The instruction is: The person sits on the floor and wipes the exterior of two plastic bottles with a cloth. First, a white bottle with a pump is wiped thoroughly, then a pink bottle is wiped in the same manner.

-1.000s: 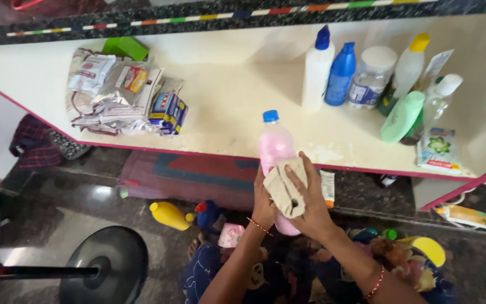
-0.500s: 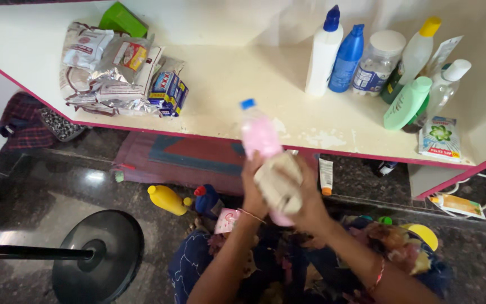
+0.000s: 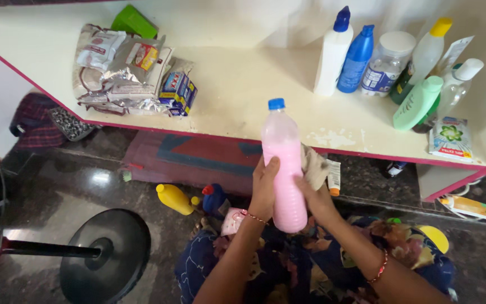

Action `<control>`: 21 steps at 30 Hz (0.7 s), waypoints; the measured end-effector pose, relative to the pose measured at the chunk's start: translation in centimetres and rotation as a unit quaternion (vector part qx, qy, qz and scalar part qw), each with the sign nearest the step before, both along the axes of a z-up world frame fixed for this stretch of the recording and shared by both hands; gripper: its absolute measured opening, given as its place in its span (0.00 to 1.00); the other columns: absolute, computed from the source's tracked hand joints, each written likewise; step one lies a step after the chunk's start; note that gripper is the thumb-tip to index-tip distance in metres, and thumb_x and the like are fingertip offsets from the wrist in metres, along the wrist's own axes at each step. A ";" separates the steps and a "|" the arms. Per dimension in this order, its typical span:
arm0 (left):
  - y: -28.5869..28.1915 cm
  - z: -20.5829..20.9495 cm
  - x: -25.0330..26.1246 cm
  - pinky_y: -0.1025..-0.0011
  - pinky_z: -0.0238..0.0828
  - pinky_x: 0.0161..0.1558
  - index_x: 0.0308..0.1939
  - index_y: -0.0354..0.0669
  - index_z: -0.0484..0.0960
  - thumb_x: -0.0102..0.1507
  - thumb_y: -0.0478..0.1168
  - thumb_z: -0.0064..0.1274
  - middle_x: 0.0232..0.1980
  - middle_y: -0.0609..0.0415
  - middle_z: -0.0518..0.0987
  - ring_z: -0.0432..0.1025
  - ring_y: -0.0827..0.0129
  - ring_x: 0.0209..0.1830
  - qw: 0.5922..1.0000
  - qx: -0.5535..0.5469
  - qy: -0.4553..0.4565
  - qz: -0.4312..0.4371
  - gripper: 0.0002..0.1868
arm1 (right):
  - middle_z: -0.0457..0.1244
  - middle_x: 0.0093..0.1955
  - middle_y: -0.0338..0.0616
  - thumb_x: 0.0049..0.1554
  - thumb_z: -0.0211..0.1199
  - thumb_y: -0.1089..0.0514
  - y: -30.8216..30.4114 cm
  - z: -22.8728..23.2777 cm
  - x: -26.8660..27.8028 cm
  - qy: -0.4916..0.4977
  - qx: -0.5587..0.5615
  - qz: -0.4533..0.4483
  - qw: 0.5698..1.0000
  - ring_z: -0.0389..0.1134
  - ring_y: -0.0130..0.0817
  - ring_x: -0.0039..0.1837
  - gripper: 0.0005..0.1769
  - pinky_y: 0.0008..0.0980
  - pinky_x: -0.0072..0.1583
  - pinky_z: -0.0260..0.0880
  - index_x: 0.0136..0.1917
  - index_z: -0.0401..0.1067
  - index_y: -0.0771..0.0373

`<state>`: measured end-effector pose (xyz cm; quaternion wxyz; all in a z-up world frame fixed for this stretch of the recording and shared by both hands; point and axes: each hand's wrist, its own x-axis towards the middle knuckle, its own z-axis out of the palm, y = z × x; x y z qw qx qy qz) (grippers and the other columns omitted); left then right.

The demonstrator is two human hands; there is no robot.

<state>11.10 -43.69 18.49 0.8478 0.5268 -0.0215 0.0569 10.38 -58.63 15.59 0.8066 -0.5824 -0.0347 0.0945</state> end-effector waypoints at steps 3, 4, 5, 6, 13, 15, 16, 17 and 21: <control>-0.2 0.2 0.1 0.69 0.76 0.44 0.61 0.29 0.73 0.68 0.53 0.53 0.50 0.46 0.80 0.74 0.68 0.45 0.996 0.031 0.030 0.073 0.29 | 0.52 0.74 0.59 0.51 0.71 0.45 1.3 0.9 -2.9 -0.284 -0.165 -0.045 0.943 0.59 0.47 0.72 0.55 0.45 0.65 0.65 0.78 0.43 0.69; -0.1 0.5 0.2 0.69 0.77 0.40 0.59 0.28 0.74 0.68 0.52 0.54 0.46 0.45 0.80 0.75 0.67 0.42 0.994 0.040 0.052 0.091 0.29 | 0.49 0.75 0.62 0.48 0.73 0.46 1.7 1.5 -3.6 -0.343 -0.238 -0.064 0.906 0.55 0.51 0.73 0.55 0.48 0.67 0.61 0.77 0.48 0.68; 0.0 0.8 0.0 0.69 0.77 0.38 0.59 0.28 0.73 0.68 0.53 0.53 0.46 0.44 0.80 0.75 0.66 0.40 0.994 0.043 0.057 0.080 0.29 | 0.45 0.77 0.66 0.46 0.76 0.48 2.1 2.1 -4.2 -0.398 -0.308 -0.082 0.860 0.51 0.55 0.75 0.55 0.51 0.69 0.57 0.77 0.52 0.67; 0.0 1.2 -0.2 0.69 0.77 0.37 0.60 0.28 0.73 0.68 0.53 0.52 0.45 0.44 0.80 0.76 0.66 0.39 0.995 0.045 0.061 0.069 0.29 | 0.42 0.79 0.69 0.43 0.78 0.50 2.2 2.7 -4.4 -0.448 -0.375 -0.099 0.806 0.47 0.59 0.77 0.55 0.54 0.71 0.54 0.77 0.57 0.67; -0.2 1.8 -2.4 0.73 0.74 0.47 0.63 0.31 0.76 0.72 0.52 0.44 0.52 0.49 0.82 0.74 0.74 0.47 0.993 0.094 0.026 -0.064 0.27 | 0.51 0.78 0.64 0.51 0.71 0.51 -0.4 3.9 -1.2 -0.372 -0.208 -0.118 0.897 0.53 0.55 0.77 0.54 0.52 0.73 0.56 0.81 0.47 0.64; -0.5 1.4 -2.3 0.72 0.74 0.47 0.61 0.31 0.76 0.72 0.51 0.44 0.51 0.49 0.81 0.74 0.72 0.46 0.997 0.031 0.039 -0.061 0.26 | 0.55 0.75 0.59 0.53 0.68 0.46 -0.9 2.7 -0.1 -0.168 0.017 -0.046 0.985 0.62 0.51 0.68 0.53 0.47 0.65 0.70 0.82 0.42 0.61; -0.4 1.2 -2.1 0.71 0.74 0.47 0.60 0.31 0.76 0.72 0.51 0.44 0.51 0.49 0.81 0.74 0.71 0.45 0.997 0.000 0.044 -0.061 0.25 | 0.57 0.73 0.63 0.55 0.67 0.44 -1.0 1.9 0.2 -0.108 0.027 -0.035 0.993 0.64 0.53 0.68 0.51 0.48 0.65 0.70 0.81 0.46 0.67; -0.2 1.1 -2.0 0.71 0.75 0.44 0.58 0.30 0.77 0.73 0.52 0.42 0.49 0.48 0.81 0.74 0.71 0.44 0.999 0.030 0.030 -0.032 0.26 | 0.59 0.71 0.66 0.57 0.66 0.42 -0.7 0.9 0.3 -0.046 0.040 -0.025 0.998 0.66 0.54 0.67 0.50 0.49 0.65 0.71 0.80 0.50 0.72; 3.0 1.3 -1.9 0.71 0.77 0.45 0.51 0.33 0.81 0.77 0.55 0.34 0.46 0.49 0.85 0.79 0.71 0.43 0.961 0.225 -0.141 0.080 0.28 | 0.60 0.73 0.57 0.54 0.65 0.35 0.0 -2.8 -0.9 0.028 0.042 0.061 0.997 0.65 0.43 0.71 0.53 0.41 0.69 0.66 0.79 0.49 0.66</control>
